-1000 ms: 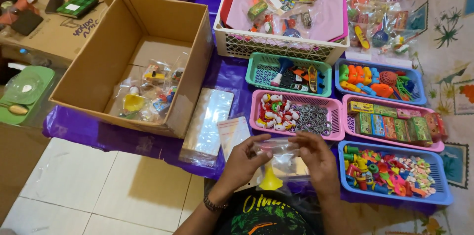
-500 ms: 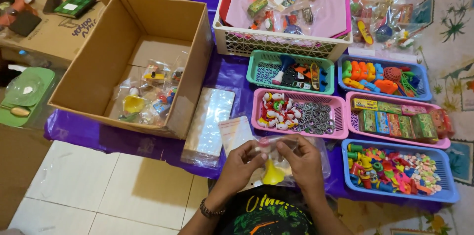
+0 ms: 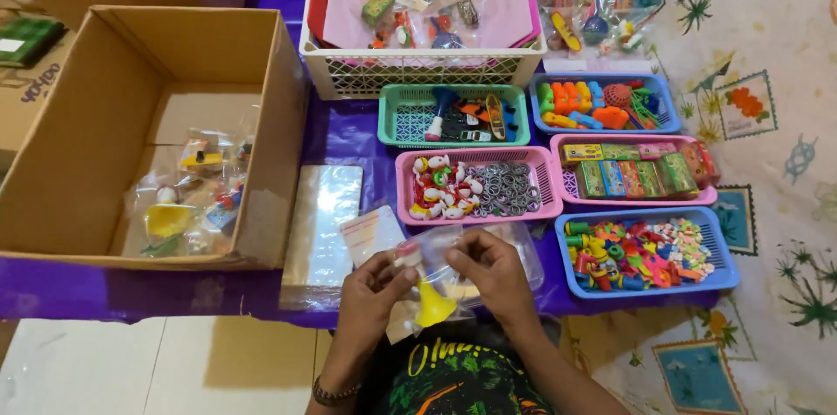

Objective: The person is individually packing small plastic toys and trinkets into clear plastic bags.

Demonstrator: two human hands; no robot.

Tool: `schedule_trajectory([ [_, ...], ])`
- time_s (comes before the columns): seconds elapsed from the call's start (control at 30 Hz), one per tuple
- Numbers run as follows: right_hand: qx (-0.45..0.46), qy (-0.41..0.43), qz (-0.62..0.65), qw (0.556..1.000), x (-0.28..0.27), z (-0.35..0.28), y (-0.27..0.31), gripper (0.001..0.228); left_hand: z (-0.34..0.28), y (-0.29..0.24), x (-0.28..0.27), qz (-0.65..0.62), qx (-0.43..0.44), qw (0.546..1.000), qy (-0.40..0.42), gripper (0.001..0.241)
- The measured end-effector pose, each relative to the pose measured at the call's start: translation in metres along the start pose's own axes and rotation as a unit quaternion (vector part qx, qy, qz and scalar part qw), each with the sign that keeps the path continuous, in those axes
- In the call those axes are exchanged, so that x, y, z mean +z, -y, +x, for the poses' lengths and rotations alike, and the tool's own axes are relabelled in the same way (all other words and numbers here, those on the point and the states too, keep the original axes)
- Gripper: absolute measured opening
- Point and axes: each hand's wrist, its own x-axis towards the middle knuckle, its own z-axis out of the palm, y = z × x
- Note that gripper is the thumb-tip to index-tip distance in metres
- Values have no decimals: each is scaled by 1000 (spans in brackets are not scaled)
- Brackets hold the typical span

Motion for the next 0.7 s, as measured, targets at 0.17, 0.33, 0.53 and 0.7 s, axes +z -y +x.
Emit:
schedule_trajectory([
  [0.17, 15, 6, 33, 999, -4, 0, -3, 7, 6, 5, -9, 1, 13, 1000, 0, 39],
  [0.33, 10, 12, 36, 999, -8, 5, -10, 10, 8, 13, -15, -16, 0, 1000, 6, 42],
  [0.53, 29, 11, 6, 1000, 1, 10, -13, 23, -1, 4, -14, -15, 30, 999, -5, 42],
  [0.7, 70, 51, -40, 995, 17, 14, -13, 32, -6, -9, -23, 62, 79, 995, -4, 37],
])
